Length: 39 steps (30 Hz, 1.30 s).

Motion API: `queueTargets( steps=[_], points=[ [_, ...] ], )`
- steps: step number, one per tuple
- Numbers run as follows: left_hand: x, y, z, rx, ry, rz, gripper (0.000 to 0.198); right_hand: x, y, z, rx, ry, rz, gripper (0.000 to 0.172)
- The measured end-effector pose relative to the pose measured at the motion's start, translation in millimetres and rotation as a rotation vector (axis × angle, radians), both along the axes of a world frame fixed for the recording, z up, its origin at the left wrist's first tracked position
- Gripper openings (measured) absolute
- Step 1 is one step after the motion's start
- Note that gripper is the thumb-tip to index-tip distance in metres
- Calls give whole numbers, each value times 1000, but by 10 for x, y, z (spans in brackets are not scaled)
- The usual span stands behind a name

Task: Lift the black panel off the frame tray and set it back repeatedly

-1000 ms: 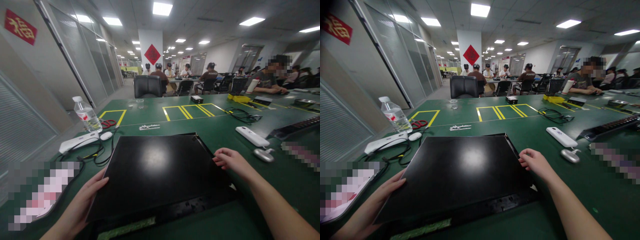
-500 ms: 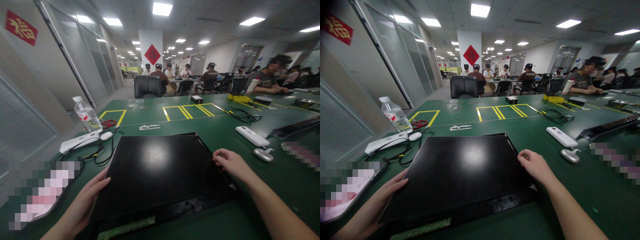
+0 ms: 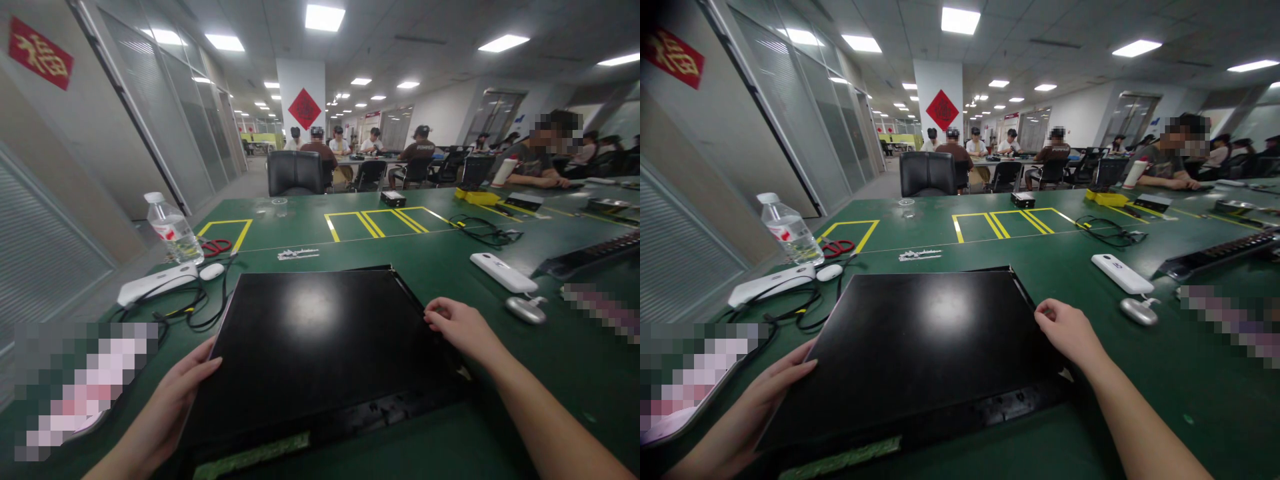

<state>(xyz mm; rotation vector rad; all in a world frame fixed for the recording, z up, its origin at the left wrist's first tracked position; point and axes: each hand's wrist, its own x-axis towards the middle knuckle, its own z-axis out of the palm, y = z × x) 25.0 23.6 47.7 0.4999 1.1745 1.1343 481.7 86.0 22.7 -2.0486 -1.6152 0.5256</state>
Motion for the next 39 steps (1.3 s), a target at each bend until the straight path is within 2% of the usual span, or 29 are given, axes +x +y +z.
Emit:
queueTargets(
  steps=[6, 11, 14, 19, 24, 26, 32, 39],
  points=[
    [-6, 21, -32, 23, -12, 31, 105, -38, -12, 58, -32, -31, -16, 18],
    [8, -2, 12, 6, 47, 18, 88, -60, -26, 75, -21, -39, -16, 19],
    [-7, -1, -24, 43, 98, 28, 82, -43, -21, 44, 1, -43, -13, 18],
    [-149, 59, -194, 225, 303, 35, 68, -39, -16, 24, 2, -50, -11, 19],
    [-327, 124, -247, 419, 707, -57, 52, -62, -25, 46, -9, -64, -7, 20],
    [-366, 140, -251, 430, 802, -57, 47, -67, -26, 53, -10, -63, -8, 20],
    [-397, 177, -336, 416, 880, -78, 41, -64, -18, 52, 6, -64, -12, 20],
    [-432, 217, -472, 457, 1042, -127, 49, -25, 0, 8, 10, -16, 5, 18]
  ],
)
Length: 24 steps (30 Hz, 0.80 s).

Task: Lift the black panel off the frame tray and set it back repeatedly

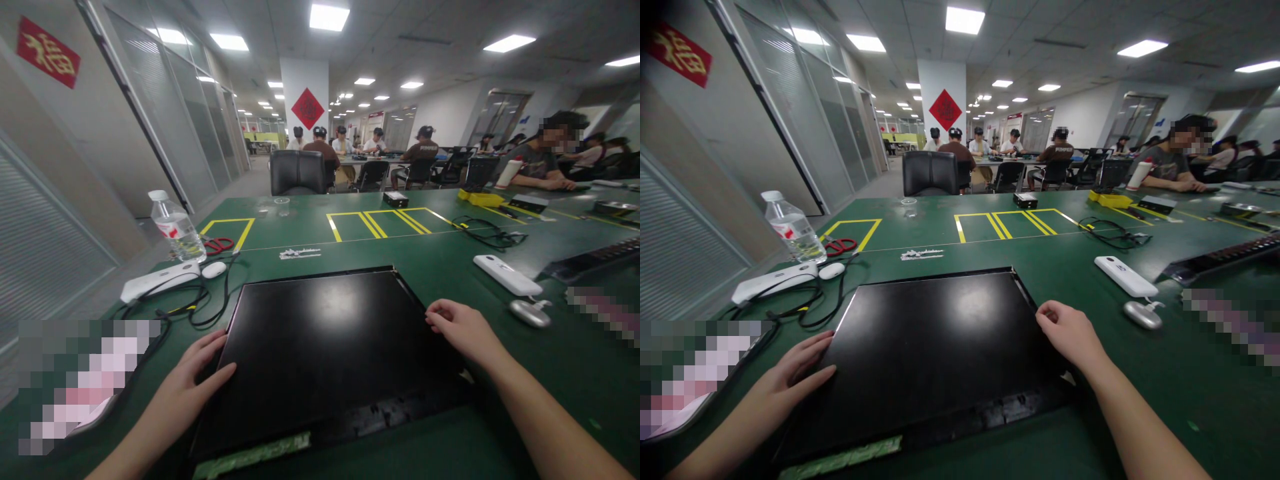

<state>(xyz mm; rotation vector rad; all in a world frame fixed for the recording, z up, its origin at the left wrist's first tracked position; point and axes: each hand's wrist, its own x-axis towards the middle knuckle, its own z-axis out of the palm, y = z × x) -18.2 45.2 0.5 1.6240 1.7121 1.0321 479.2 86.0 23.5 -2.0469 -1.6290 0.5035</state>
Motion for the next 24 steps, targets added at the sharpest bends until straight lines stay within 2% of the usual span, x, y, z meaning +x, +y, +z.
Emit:
queueTargets(
  steps=[8, 15, 24],
  points=[
    [-8, 10, -40, 14, 161, -43, 57, -14, -3, -12, 16, 41, -1, 17],
    [-26, 12, -103, 64, 191, -27, 46, 4, 8, -27, 22, 45, 4, 17],
    [2, 23, -51, 70, 302, -48, 43, -21, 2, -12, 11, 20, -6, 19]
  ],
)
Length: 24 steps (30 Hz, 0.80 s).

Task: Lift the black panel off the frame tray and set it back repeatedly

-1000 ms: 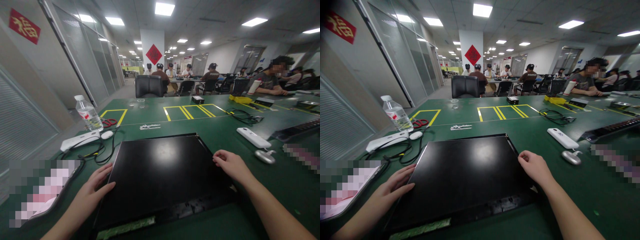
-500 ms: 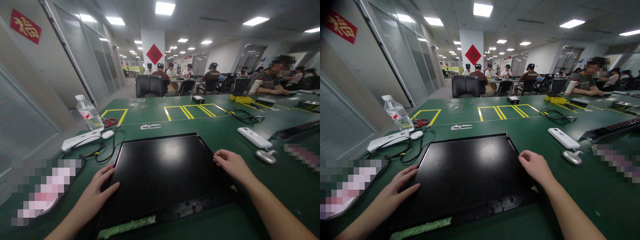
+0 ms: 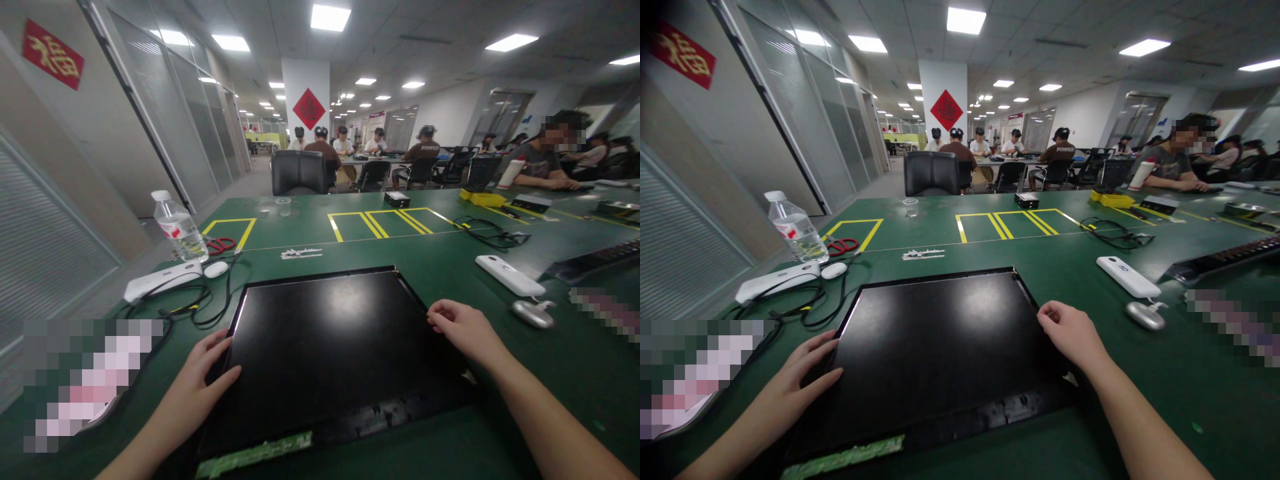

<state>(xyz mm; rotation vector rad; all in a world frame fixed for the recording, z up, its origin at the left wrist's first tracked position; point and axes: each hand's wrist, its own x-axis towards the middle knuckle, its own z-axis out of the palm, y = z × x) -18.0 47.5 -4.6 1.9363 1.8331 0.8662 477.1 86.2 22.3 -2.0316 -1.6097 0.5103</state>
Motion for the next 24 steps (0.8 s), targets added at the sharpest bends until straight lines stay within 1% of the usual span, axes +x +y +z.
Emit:
queueTargets(
  steps=[7, 11, 14, 17, 19, 21, 23, 24],
  points=[
    [32, -12, -6, 13, 57, -7, 49, -15, -8, 23, -39, -13, 4, 20],
    [13, -6, -6, 25, 79, -22, 51, -21, -9, 27, -11, -1, 4, 18],
    [3, 2, -29, 37, 94, -37, 49, -27, -12, 26, 4, -40, 5, 19],
    [5, -18, -64, 39, 109, -56, 52, -37, -20, 27, 8, -85, 0, 20],
    [11, -62, -70, 51, 136, -87, 52, -46, -28, 34, 9, -102, -5, 20],
    [20, -128, -39, 99, 185, -137, 49, -55, -36, 47, -2, -110, -8, 21],
    [30, -202, 39, 148, 245, -214, 47, -62, -43, 63, -18, -108, -3, 22],
    [35, -237, 92, 141, 272, -273, 44, -64, -46, 72, -22, -106, -1, 22]
  ],
)
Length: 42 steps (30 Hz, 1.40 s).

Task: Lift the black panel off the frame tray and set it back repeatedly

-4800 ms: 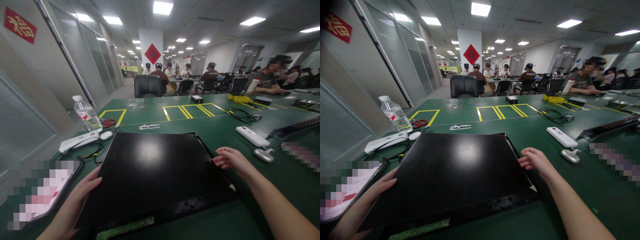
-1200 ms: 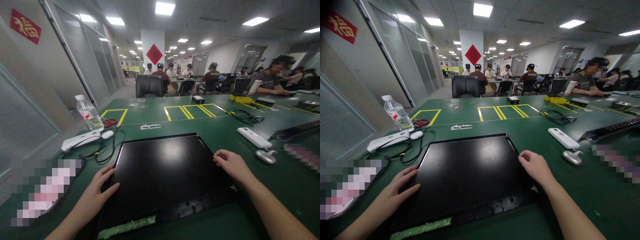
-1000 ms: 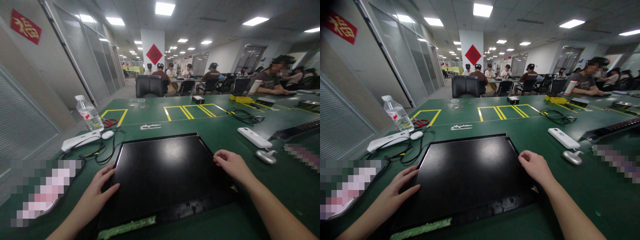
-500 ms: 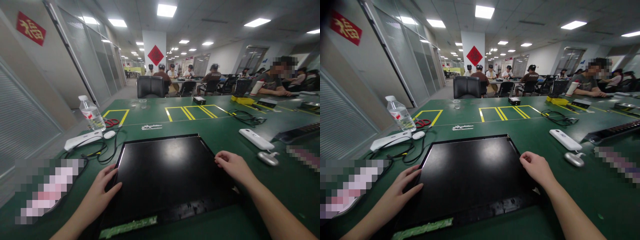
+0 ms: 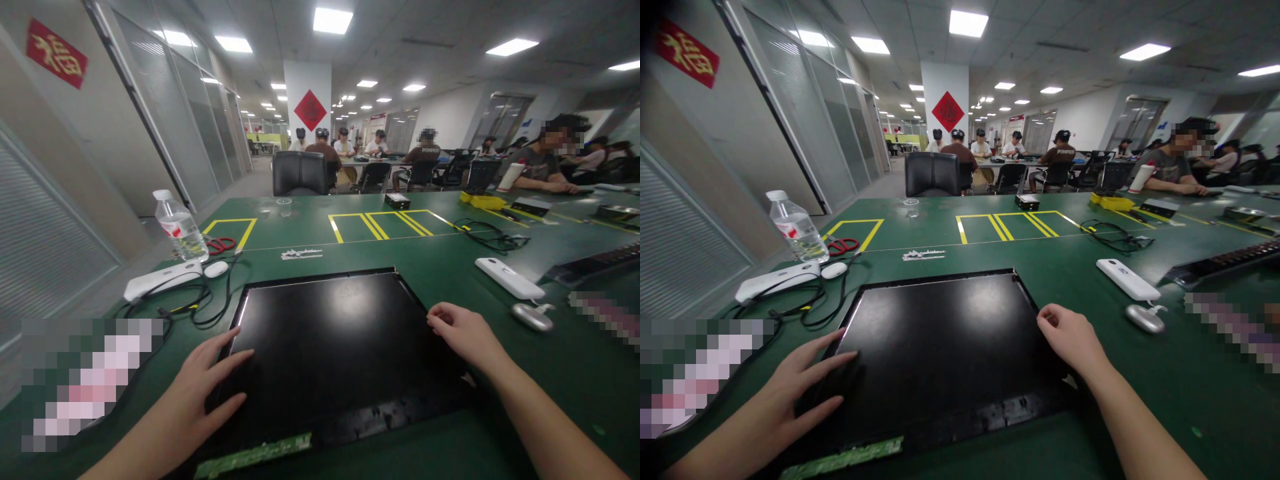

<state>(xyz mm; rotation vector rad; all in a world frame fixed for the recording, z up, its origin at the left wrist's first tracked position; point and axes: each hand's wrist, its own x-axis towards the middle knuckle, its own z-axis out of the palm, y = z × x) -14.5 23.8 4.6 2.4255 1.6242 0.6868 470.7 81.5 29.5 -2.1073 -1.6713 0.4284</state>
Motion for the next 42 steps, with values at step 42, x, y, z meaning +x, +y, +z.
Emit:
queueTargets(
  steps=[42],
  points=[
    [177, -170, 423, -91, 325, -236, 52, -18, 6, -19, 18, -34, -3, 23]
  ],
)
